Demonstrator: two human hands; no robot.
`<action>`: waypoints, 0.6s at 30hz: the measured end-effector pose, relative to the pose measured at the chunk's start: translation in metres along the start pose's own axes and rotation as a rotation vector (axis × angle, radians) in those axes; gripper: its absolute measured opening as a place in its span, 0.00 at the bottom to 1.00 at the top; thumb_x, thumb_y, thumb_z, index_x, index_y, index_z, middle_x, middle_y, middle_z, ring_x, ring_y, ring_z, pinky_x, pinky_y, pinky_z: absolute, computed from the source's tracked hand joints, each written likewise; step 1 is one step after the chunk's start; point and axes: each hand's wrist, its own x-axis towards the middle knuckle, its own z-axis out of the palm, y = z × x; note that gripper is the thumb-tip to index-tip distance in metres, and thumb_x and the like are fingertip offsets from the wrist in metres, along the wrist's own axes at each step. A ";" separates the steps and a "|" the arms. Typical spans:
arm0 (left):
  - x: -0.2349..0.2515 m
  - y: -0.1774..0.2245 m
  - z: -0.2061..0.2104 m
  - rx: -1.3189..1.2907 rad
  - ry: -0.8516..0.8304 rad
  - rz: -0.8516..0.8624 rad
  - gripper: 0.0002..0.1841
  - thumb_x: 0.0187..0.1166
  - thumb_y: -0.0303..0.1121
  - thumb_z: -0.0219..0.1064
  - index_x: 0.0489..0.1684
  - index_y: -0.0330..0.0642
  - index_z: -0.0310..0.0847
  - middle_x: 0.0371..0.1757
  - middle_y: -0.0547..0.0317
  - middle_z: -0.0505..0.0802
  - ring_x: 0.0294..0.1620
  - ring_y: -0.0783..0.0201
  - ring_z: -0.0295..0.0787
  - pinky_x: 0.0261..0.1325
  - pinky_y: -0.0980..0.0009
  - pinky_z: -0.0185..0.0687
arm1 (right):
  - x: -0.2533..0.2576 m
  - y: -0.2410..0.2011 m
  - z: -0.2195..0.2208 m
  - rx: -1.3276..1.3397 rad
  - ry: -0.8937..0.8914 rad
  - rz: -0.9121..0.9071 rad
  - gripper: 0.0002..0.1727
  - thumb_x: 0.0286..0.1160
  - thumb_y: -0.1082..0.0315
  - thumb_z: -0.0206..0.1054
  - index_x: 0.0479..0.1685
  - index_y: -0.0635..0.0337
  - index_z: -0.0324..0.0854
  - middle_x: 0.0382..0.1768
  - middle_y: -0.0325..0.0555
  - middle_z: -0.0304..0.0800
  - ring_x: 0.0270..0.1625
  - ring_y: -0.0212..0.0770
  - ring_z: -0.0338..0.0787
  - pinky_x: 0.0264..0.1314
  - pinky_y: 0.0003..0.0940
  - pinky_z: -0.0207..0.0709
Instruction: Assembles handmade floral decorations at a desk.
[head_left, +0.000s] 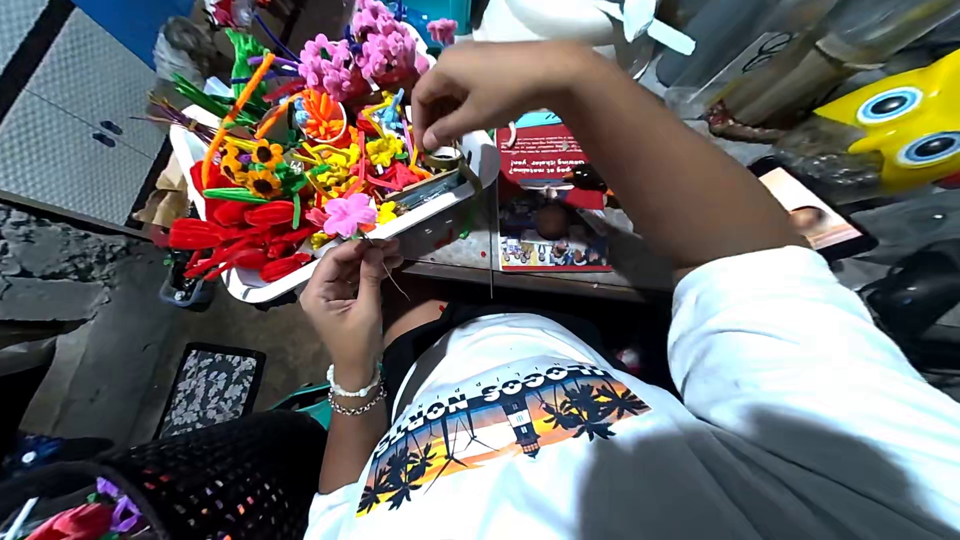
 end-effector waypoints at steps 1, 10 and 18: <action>0.000 -0.002 0.002 0.003 -0.007 -0.005 0.09 0.83 0.25 0.67 0.56 0.43 0.85 0.53 0.63 0.96 0.50 0.62 0.96 0.54 0.63 0.96 | -0.012 -0.006 0.012 0.068 -0.011 -0.060 0.10 0.82 0.65 0.68 0.49 0.60 0.90 0.39 0.42 0.92 0.39 0.32 0.89 0.49 0.33 0.84; -0.010 0.000 0.024 -0.088 -0.320 -0.131 0.08 0.81 0.27 0.70 0.54 0.46 0.87 0.49 0.71 0.95 0.48 0.71 0.94 0.57 0.70 0.93 | -0.078 -0.048 0.114 0.716 0.350 -0.078 0.06 0.77 0.77 0.70 0.48 0.70 0.83 0.40 0.47 0.91 0.39 0.32 0.93 0.44 0.28 0.91; -0.014 0.001 0.032 -0.237 -0.447 -0.225 0.08 0.81 0.28 0.71 0.54 0.46 0.87 0.49 0.68 0.94 0.47 0.70 0.94 0.55 0.71 0.92 | -0.110 -0.041 0.153 1.141 0.451 -0.006 0.07 0.77 0.78 0.67 0.49 0.66 0.85 0.39 0.38 0.91 0.38 0.28 0.90 0.44 0.25 0.87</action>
